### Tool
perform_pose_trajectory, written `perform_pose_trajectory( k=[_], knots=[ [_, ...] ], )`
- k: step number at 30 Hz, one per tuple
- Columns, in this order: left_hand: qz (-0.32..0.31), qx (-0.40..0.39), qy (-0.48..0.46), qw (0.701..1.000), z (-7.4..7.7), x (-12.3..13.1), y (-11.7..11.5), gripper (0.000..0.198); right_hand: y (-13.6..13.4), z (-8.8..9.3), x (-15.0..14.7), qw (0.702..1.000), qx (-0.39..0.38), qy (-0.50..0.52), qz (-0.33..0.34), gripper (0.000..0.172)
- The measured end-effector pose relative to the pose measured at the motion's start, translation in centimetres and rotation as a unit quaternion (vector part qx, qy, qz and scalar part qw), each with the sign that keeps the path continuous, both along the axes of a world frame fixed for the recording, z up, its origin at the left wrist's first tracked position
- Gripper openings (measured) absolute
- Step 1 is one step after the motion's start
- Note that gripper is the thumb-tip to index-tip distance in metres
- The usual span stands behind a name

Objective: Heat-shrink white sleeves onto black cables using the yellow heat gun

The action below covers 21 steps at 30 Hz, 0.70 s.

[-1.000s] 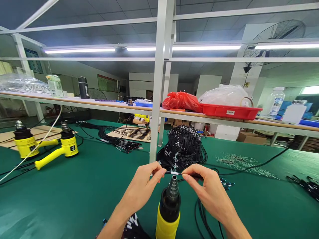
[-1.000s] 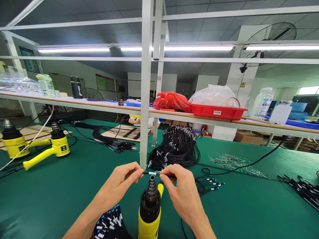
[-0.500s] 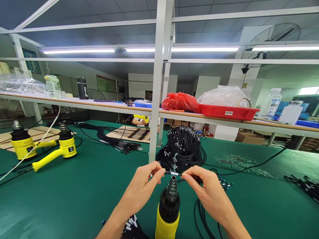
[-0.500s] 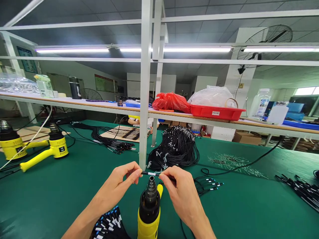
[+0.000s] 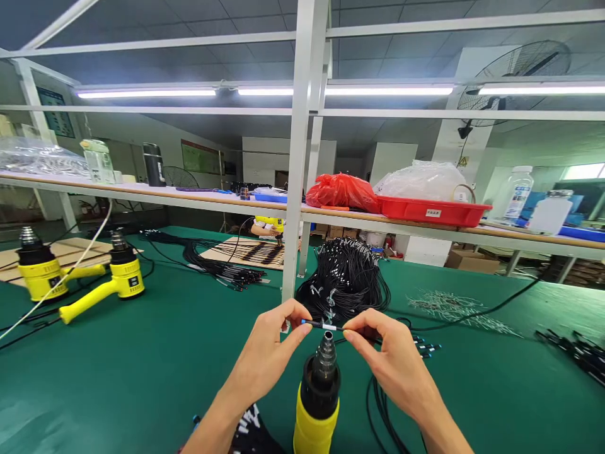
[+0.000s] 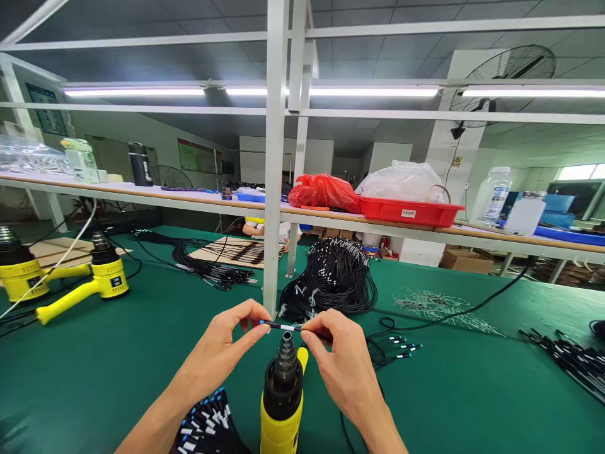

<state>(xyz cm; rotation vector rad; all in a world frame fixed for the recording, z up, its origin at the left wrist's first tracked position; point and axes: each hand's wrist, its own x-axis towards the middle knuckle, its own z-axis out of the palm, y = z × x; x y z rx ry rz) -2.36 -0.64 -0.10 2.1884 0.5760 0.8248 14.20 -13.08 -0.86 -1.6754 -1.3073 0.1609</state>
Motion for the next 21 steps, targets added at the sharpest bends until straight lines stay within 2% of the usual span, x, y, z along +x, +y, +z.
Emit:
perform_pose_trajectory(
  k=[4,6,9,12,15,18,21],
  knots=[
    [0.02,0.012,0.018,1.0,-0.3,0.1,0.1,0.043,-0.2,0.2,-0.4,0.998,-0.048,-0.035,-0.007,0.036],
    [0.033,0.019,0.025,0.999,-0.4,0.2,0.2,0.048,-0.3,0.2,-0.5,0.997,-0.062,-0.042,0.0,0.04],
    [0.032,0.021,0.025,0.999,-0.5,0.1,0.1,0.043,-0.2,0.1,-0.6,0.998,-0.05,-0.04,0.004,0.037],
    [0.009,0.018,0.009,1.0,-0.3,0.0,-0.1,0.03,0.0,0.1,-0.7,0.999,-0.023,-0.025,0.01,0.03],
    [0.0,0.005,-0.007,1.0,0.0,0.0,-0.3,0.027,0.0,0.0,-0.5,1.0,-0.014,-0.011,-0.006,0.033],
    [0.024,0.016,-0.002,1.0,-0.3,-0.2,0.4,0.027,-0.3,-0.9,1.0,0.996,-0.004,-0.005,-0.091,0.041],
    [0.042,0.056,0.067,0.995,-2.5,-1.3,2.1,0.018,-1.3,-3.3,4.8,0.97,0.003,-0.024,-0.241,0.046]
  ],
)
